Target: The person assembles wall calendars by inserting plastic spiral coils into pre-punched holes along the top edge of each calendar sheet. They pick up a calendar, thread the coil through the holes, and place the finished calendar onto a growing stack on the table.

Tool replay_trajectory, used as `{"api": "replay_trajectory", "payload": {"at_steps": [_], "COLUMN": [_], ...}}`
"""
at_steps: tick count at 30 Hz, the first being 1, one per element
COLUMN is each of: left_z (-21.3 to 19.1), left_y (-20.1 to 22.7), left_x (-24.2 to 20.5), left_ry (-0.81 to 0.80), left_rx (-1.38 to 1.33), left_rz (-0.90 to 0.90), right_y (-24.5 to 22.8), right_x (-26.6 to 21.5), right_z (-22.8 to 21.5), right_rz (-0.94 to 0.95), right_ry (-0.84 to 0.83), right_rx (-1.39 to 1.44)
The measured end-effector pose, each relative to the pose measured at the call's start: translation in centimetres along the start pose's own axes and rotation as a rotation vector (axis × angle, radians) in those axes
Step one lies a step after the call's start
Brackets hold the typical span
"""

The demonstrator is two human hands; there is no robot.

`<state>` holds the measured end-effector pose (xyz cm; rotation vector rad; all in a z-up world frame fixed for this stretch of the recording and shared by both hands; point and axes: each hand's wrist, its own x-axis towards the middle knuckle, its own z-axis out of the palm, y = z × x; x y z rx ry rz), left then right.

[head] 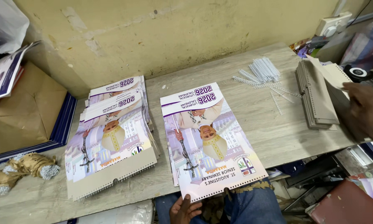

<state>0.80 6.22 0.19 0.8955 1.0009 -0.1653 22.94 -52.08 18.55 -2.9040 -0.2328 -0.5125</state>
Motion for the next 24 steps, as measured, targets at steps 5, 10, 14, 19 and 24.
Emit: {"api": "replay_trajectory", "payload": {"at_steps": [5,10,14,19,24], "left_z": [1.9,2.5,2.1,1.8,0.5], "left_y": [0.1,-0.1,-1.1,0.9,0.7], "left_x": [-4.1,-5.2,-4.2,-7.4,-6.5], "left_ry": [0.037,-0.034,-0.08,-0.119,-0.108], "left_rx": [-0.099,-0.058,-0.06,0.002,0.043], "left_rz": [0.082,0.13,0.173,0.139,0.182], "right_y": [-8.9,-15.4,-18.2,-16.9,-17.6], "right_x": [-9.7,-15.7,-15.9,-14.7,-14.7], "right_z": [1.8,8.0,7.6,9.1,8.8], "right_rz": [-0.205,-0.049,0.24,0.321,0.326], "right_ry": [0.374,-0.159,-0.277,-0.286,-0.332], "right_rx": [0.036,0.7,0.902,1.08,1.05]}}
